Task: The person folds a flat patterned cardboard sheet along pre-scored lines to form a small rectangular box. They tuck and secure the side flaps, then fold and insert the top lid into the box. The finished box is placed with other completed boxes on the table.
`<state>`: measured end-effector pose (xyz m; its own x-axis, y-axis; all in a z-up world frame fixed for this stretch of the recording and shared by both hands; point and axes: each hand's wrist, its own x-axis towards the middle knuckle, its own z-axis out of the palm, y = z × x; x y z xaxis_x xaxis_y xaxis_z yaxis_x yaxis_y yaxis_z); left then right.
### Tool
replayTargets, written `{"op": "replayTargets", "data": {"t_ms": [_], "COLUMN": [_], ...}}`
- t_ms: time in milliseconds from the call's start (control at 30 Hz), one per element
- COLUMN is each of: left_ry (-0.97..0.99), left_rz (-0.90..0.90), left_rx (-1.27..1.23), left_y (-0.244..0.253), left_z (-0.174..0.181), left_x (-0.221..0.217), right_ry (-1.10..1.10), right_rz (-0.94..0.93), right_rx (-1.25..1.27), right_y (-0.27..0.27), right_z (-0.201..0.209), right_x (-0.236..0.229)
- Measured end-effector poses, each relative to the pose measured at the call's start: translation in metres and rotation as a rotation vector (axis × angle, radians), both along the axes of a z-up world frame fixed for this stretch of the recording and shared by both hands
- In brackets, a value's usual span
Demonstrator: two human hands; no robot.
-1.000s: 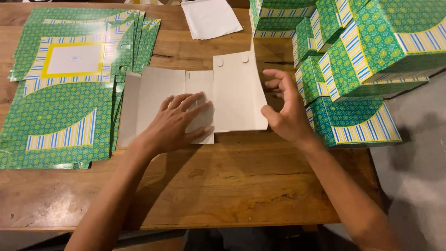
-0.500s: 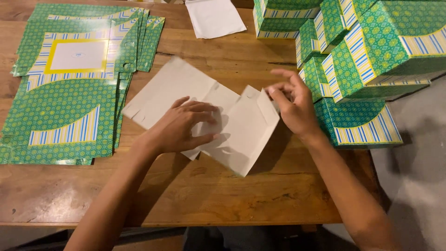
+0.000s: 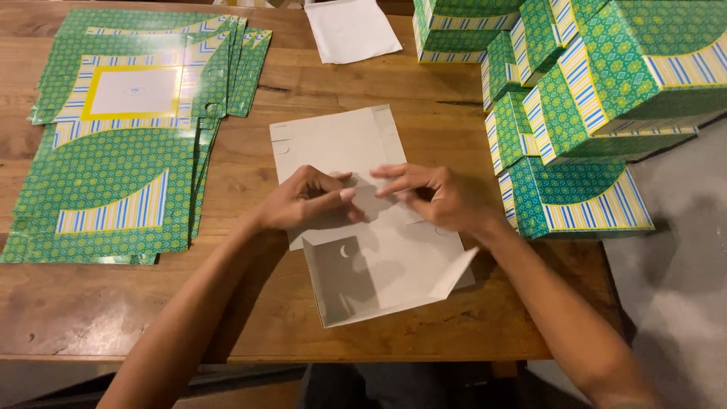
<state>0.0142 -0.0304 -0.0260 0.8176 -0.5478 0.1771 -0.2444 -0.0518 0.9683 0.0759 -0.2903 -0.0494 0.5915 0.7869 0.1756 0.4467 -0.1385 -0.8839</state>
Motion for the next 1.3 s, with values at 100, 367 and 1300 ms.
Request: {"op": "replayTargets", "data": {"t_ms": [100, 367, 1300], "left_ry": [-0.072, -0.327, -0.586], "left_rz": [0.088, 0.421, 0.459], "left_rx": [-0.054, 0.039, 0.403], "left_y": [0.004, 0.041, 0.040], "left_z": [-0.016, 0.021, 0.029], "left_x": [0.004, -0.005, -0.020], "right_ry": [-0.369, -0.766, -0.608], "right_rz": [0.079, -0.078, -0.234], "right_rx": [-0.111, -0.633, 0.275], "right_y": [0.005, 0.019, 0.022], "right_z": [-0.007, -0.029, 0.000], "right_x": [0.003, -0.026, -0.038]}}
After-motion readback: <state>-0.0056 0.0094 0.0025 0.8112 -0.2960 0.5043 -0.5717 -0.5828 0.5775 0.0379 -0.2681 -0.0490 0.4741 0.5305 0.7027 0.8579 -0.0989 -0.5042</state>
